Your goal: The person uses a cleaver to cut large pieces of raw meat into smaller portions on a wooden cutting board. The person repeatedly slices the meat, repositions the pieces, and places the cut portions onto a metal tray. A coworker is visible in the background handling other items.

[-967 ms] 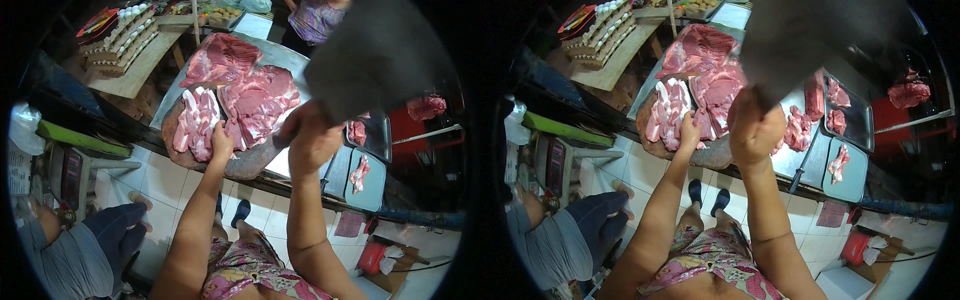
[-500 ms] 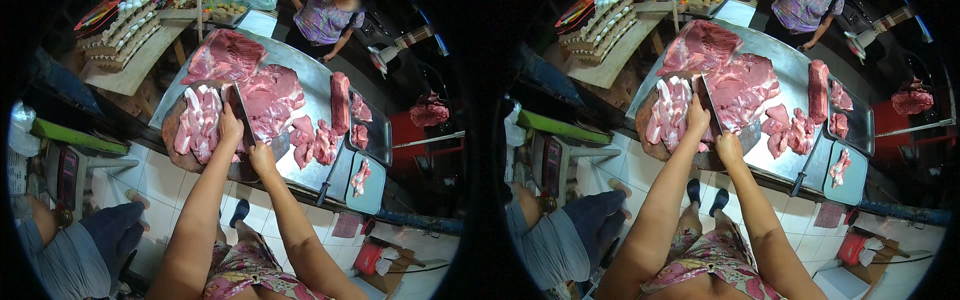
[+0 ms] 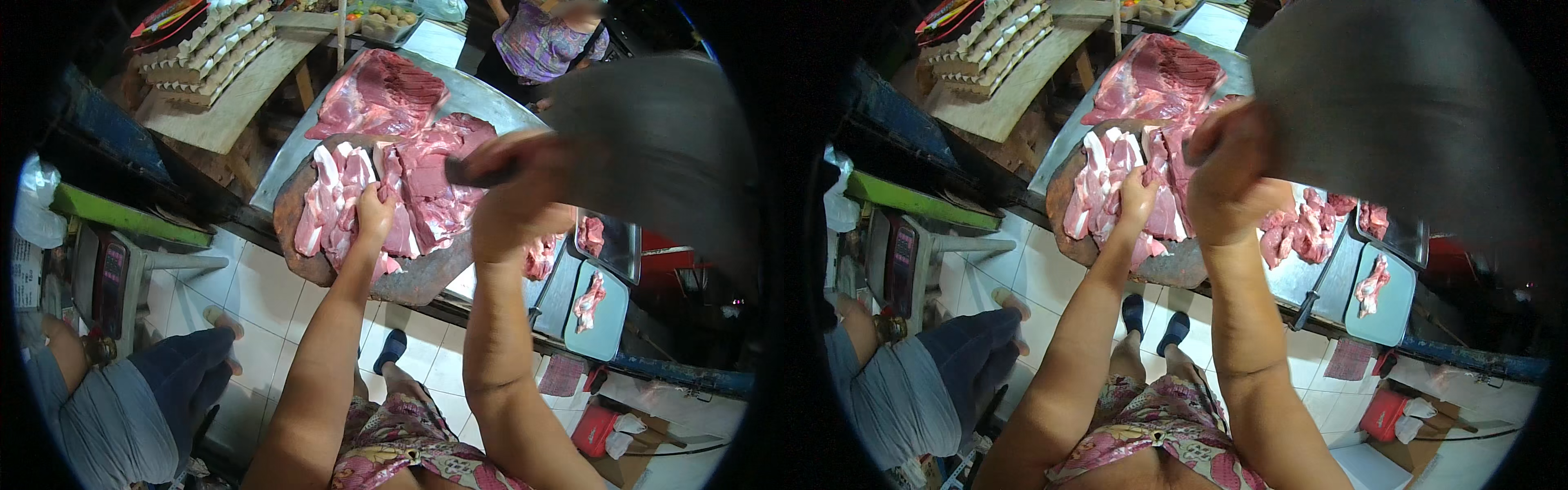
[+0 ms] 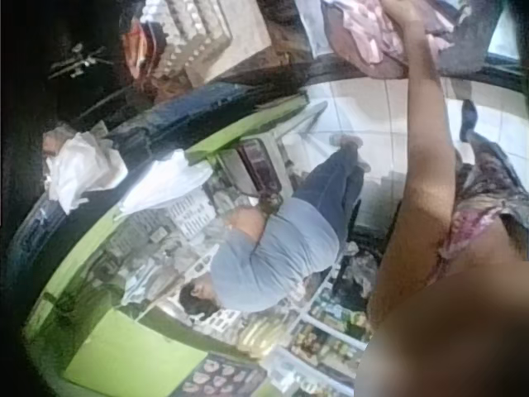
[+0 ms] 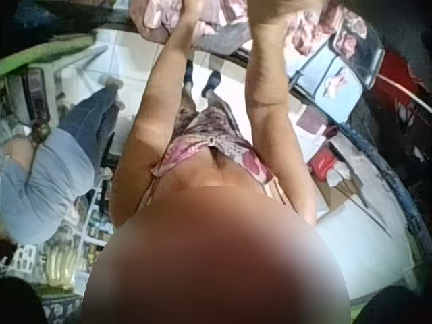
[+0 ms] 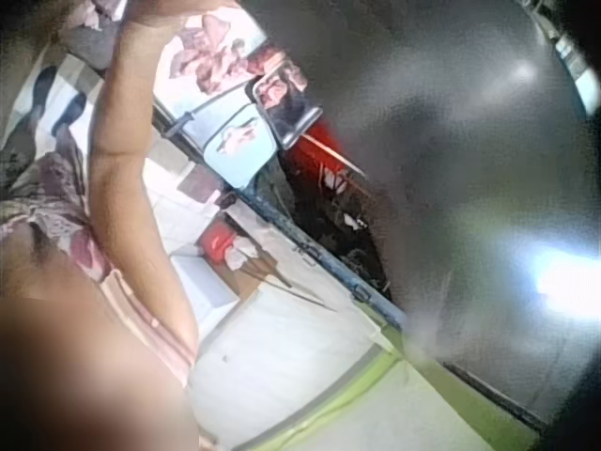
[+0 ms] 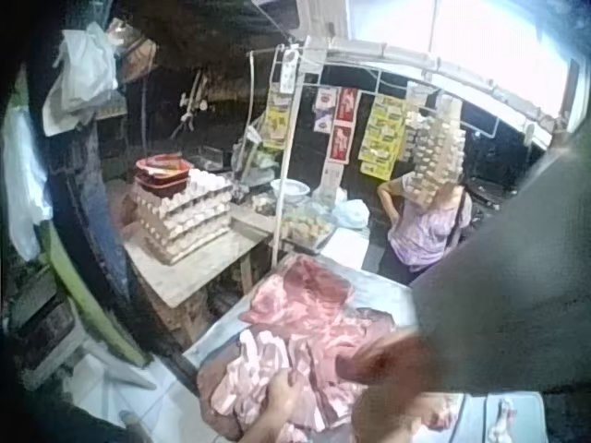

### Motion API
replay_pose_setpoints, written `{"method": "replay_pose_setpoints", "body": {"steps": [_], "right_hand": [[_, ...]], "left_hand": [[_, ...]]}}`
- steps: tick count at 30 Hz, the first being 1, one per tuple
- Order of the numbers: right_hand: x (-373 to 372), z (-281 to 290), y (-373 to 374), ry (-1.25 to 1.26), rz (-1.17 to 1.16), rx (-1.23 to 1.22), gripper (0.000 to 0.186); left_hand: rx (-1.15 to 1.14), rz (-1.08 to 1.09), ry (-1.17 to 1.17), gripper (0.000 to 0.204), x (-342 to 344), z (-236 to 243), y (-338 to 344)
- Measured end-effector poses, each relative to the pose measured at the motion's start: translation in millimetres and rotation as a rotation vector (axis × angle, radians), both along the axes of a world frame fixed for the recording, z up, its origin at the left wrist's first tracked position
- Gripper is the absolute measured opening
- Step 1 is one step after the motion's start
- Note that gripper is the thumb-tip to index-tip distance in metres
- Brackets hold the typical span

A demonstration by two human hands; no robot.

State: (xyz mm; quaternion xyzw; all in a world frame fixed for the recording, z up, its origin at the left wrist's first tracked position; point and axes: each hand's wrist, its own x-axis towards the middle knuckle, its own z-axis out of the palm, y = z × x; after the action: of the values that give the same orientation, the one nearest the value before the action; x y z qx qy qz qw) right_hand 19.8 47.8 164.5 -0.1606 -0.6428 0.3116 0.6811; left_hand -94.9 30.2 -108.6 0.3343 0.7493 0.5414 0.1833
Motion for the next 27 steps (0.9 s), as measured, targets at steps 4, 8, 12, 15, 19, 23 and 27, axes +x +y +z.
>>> {"method": "replay_pose_setpoints", "body": {"steps": [4,8,12,15,19,23,27], "right_hand": [[11,-158,-15,-1.369,-0.184,-0.727,0.031],[31,-213,-17,-1.301,-0.212,-0.658,0.030],[26,-117,-14,-1.094,-0.253,-0.544,0.024],[12,-16,-1,-0.572,-0.248,-0.199,0.018],[-9,29,16,0.125,0.020,-0.053,0.031],[-16,-85,6,-0.853,-0.182,-0.498,0.029],[6,-168,2,-1.367,-0.033,-0.788,0.038]], "left_hand": [[-0.108,-0.009,-0.138,0.039,2,18,5],[-0.417,0.061,-0.004,0.035,4,31,28],[-0.449,0.128,-0.031,0.033,-7,27,27],[-0.145,0.139,-0.139,0.032,-10,18,12],[-0.166,0.158,-0.150,0.031,-13,16,10],[-0.130,0.151,-0.202,0.029,-13,23,7],[-0.168,0.203,-0.045,0.032,-8,29,-11]]}}
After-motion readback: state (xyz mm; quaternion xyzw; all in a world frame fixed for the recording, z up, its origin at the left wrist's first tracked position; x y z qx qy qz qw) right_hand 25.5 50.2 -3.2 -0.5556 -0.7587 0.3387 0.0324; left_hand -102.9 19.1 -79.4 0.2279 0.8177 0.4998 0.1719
